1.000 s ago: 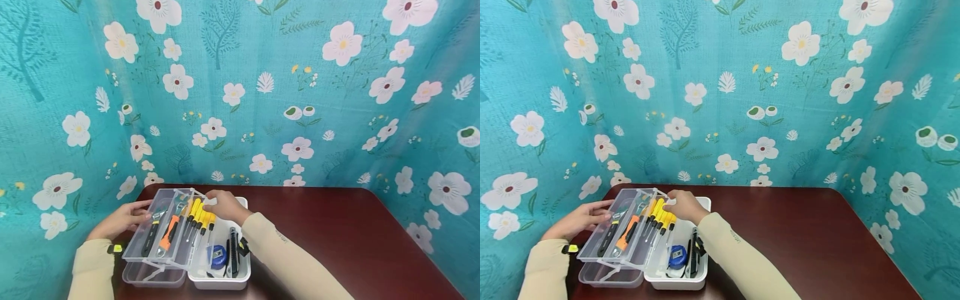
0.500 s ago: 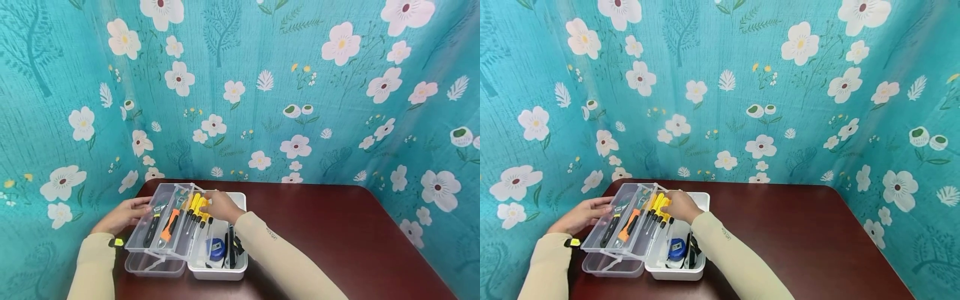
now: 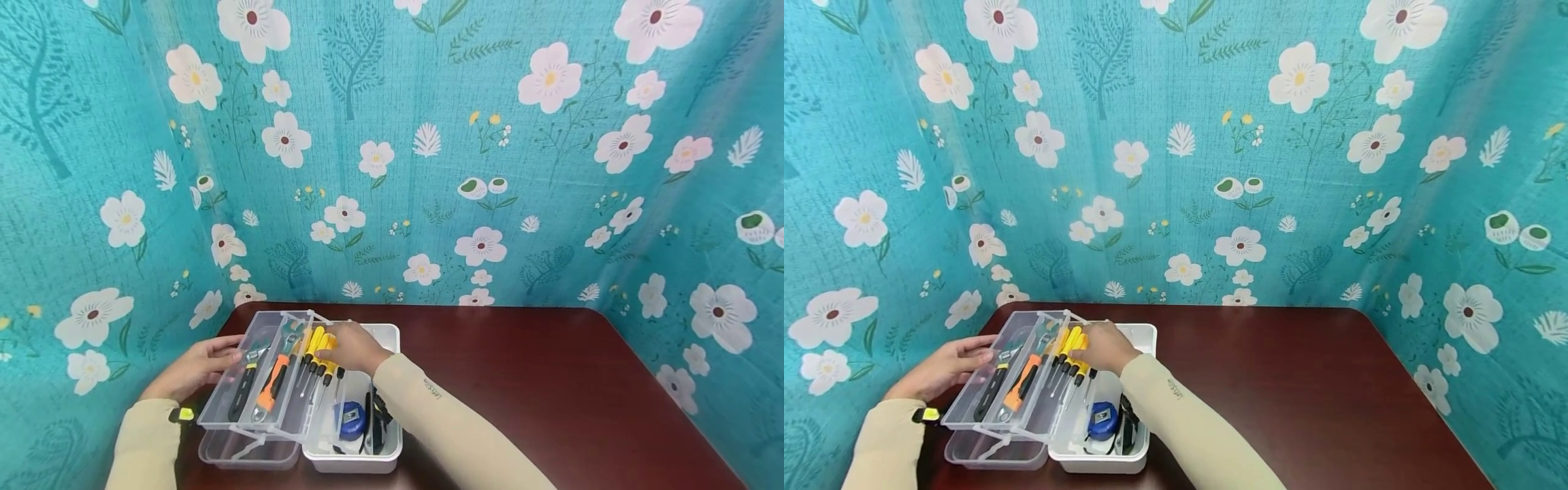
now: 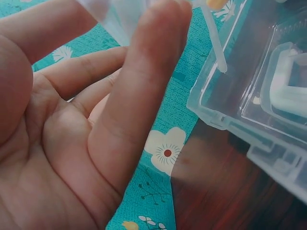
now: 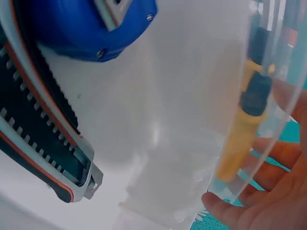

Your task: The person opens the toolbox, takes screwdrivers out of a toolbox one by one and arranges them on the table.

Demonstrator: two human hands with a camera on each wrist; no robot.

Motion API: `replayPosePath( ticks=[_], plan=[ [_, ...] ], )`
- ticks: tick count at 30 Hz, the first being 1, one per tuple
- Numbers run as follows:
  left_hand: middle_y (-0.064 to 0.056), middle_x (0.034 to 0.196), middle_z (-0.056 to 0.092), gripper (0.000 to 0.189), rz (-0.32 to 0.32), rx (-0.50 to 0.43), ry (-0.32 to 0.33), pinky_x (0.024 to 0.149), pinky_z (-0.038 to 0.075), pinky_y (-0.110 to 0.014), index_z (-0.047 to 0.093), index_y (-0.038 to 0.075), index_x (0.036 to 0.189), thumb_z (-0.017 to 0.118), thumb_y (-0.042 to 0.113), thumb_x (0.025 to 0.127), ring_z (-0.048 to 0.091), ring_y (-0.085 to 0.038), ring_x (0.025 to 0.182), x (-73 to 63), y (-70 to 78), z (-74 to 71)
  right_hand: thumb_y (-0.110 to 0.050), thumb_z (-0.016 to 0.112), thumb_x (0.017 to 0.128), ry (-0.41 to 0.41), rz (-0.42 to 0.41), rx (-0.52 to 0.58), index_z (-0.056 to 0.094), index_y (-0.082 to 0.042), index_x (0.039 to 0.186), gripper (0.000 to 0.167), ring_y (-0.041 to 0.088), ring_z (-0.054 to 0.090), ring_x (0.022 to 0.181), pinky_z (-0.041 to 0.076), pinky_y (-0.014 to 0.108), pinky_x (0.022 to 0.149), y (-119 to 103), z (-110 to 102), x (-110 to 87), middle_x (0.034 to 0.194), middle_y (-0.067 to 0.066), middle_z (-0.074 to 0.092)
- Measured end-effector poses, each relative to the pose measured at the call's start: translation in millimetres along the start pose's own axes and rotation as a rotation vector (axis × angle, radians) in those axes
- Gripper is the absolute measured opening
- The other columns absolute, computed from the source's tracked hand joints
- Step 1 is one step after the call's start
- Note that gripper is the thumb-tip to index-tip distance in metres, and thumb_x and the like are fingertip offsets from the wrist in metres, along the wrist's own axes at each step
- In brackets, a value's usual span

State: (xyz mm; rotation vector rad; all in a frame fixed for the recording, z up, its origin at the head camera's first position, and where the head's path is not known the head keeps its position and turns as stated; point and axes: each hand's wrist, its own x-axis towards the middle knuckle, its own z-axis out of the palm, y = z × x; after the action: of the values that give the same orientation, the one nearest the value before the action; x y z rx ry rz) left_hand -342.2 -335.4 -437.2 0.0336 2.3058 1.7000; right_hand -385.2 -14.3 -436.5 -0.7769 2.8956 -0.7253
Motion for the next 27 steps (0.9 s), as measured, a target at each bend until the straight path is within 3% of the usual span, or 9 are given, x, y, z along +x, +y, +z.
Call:
replayPosePath(
  ticks=[4, 7, 13, 17, 21, 27],
  plan=[
    [-0.021, 0.127, 0.058, 0.073, 0.034, 0.035, 0.013, 0.082, 0.053, -0.045, 0.031, 0.0, 0.15, 0.067, 0.029, 0.093, 0.064, -0.033, 0.1, 1.7, 8.3, -8.7, -0.047, 0.071, 0.086, 0.011, 0.009, -0.048, 0.062, -0.019, 0.131, 0.054, 0.005, 0.057, 0.091, 0.044, 0.03, 0.096, -8, -1, 7.9, 0.115, -0.01, 0.066],
    [-0.021, 0.128, 0.056, 0.073, 0.032, 0.053, 0.018, 0.082, 0.053, -0.045, 0.031, 0.001, 0.15, 0.067, 0.03, 0.093, 0.063, -0.032, 0.101, 2.2, 8.8, -13.4, -0.047, 0.072, 0.086, 0.008, 0.042, -0.045, 0.064, -0.019, 0.13, 0.053, 0.005, 0.057, 0.089, 0.044, 0.03, 0.096, -13, 1, 10.8, 0.113, -0.01, 0.067],
    [-0.021, 0.128, 0.057, 0.074, 0.002, 0.027, -0.001, 0.083, 0.053, -0.046, 0.027, -0.002, 0.15, 0.066, 0.028, 0.094, 0.063, -0.032, 0.102, 0.0, 2.8, -9.4, -0.049, 0.07, 0.087, 0.006, 0.082, 0.026, 0.063, -0.017, 0.13, 0.055, 0.005, 0.057, 0.087, 0.048, 0.027, 0.085, -9, 10, 10.0, 0.112, -0.009, 0.067],
    [-0.018, 0.125, 0.06, 0.075, -0.005, -0.008, -0.028, 0.082, 0.053, -0.045, 0.025, -0.004, 0.15, 0.065, 0.026, 0.095, 0.064, -0.031, 0.101, -1.9, -4.1, -4.3, -0.049, 0.073, 0.084, -0.009, 0.077, 0.063, 0.061, -0.016, 0.133, 0.061, 0.006, 0.057, 0.088, 0.048, 0.025, 0.081, -7, 16, 10.2, 0.111, -0.008, 0.066],
    [-0.016, 0.122, 0.062, 0.073, 0.015, -0.054, -0.063, 0.082, 0.053, -0.044, 0.02, -0.008, 0.15, 0.061, 0.022, 0.098, 0.064, -0.03, 0.1, -3.8, -7.3, -0.2, -0.049, 0.077, 0.08, -0.022, 0.048, 0.057, 0.057, -0.017, 0.138, 0.068, 0.007, 0.057, 0.099, 0.047, 0.026, 0.089, -5, 18, 12.3, 0.12, -0.008, 0.064],
    [-0.014, 0.12, 0.064, 0.072, 0.032, -0.049, -0.042, 0.081, 0.054, -0.043, 0.02, -0.008, 0.15, 0.06, 0.023, 0.098, 0.065, -0.028, 0.099, -2.4, -5.9, 2.0, -0.051, 0.077, 0.079, -0.001, 0.045, 0.045, 0.056, -0.018, 0.139, 0.072, 0.01, 0.055, 0.108, 0.045, 0.029, 0.095, -3, 16, 13.3, 0.125, -0.006, 0.061]
  ],
)
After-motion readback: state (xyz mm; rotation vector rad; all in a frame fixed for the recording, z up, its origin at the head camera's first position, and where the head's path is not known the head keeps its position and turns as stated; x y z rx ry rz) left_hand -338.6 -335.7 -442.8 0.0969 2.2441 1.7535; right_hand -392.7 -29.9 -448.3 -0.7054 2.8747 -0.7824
